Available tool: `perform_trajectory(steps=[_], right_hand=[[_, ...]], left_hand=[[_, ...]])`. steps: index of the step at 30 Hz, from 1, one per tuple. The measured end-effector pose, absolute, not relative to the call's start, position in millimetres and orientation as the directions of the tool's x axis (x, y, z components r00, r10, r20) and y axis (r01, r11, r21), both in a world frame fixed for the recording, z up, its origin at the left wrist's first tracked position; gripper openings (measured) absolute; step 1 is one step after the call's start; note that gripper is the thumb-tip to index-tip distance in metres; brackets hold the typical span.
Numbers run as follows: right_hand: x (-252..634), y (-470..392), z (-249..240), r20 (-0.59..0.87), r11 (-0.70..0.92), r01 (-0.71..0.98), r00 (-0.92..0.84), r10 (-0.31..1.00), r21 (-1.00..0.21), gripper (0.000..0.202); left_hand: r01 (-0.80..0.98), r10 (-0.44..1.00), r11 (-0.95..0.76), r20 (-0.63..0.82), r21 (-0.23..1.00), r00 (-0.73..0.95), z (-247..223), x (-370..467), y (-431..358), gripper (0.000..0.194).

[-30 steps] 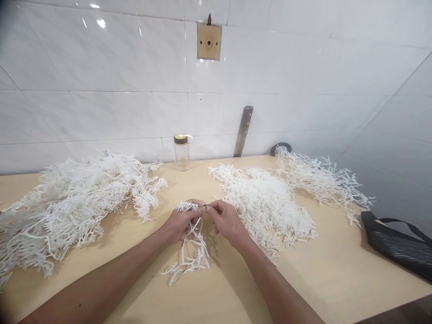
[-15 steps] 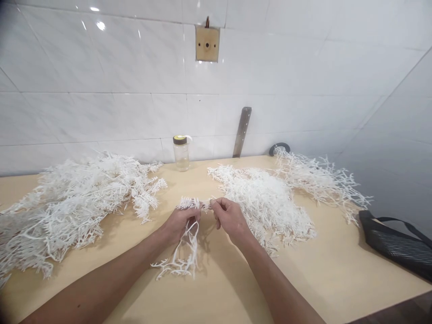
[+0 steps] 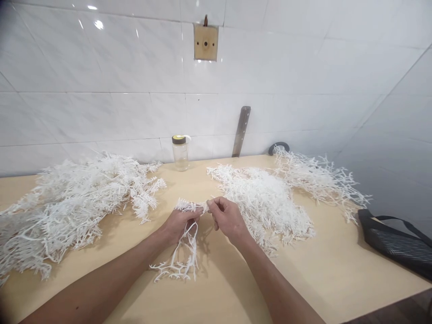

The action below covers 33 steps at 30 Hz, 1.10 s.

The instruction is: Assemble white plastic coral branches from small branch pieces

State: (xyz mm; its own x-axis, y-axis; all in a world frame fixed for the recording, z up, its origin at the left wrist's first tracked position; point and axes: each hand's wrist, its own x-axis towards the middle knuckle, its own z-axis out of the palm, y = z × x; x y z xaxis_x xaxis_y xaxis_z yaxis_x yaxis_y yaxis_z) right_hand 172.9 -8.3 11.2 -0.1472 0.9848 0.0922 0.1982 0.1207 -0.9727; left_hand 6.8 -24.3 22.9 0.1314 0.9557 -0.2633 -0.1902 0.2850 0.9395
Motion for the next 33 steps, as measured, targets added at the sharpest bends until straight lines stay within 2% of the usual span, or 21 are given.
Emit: perform_trajectory(steps=[6,15,20,26,33], right_hand=[[170.2,-9.6,9.7,0.036,0.049,0.068,-0.185,0.982,-0.996,0.041],[168.0,-11.4,9.2,-0.168,-0.165,0.035,-0.297,0.94,-0.986,0.045],[168.6,-11.3,9.7,-0.138,-0.146,0.002,-0.326,0.935,-0.989,0.036],[165.7,-11.4,4.0,-0.04,-0.021,0.067,-0.292,0.956,-0.998,0.03],[169.7,-11.1,11.4,-0.101,-0.13,-0.069,-0.332,0.938,-0.989,0.03]], left_hand=[[-0.181,0.946,0.311,-0.287,0.933,0.148,26.2,6.5,-26.1,0.044],[-0.094,0.977,0.206,-0.21,0.974,-0.046,22.8,10.6,-24.4,0.041],[-0.07,0.987,0.149,-0.153,0.986,-0.058,21.6,10.7,-24.4,0.04],[-0.125,0.981,0.186,-0.192,0.974,-0.036,17.8,11.2,-22.1,0.034],[-0.178,0.979,0.189,-0.199,0.966,-0.041,13.8,10.2,-20.8,0.037]])
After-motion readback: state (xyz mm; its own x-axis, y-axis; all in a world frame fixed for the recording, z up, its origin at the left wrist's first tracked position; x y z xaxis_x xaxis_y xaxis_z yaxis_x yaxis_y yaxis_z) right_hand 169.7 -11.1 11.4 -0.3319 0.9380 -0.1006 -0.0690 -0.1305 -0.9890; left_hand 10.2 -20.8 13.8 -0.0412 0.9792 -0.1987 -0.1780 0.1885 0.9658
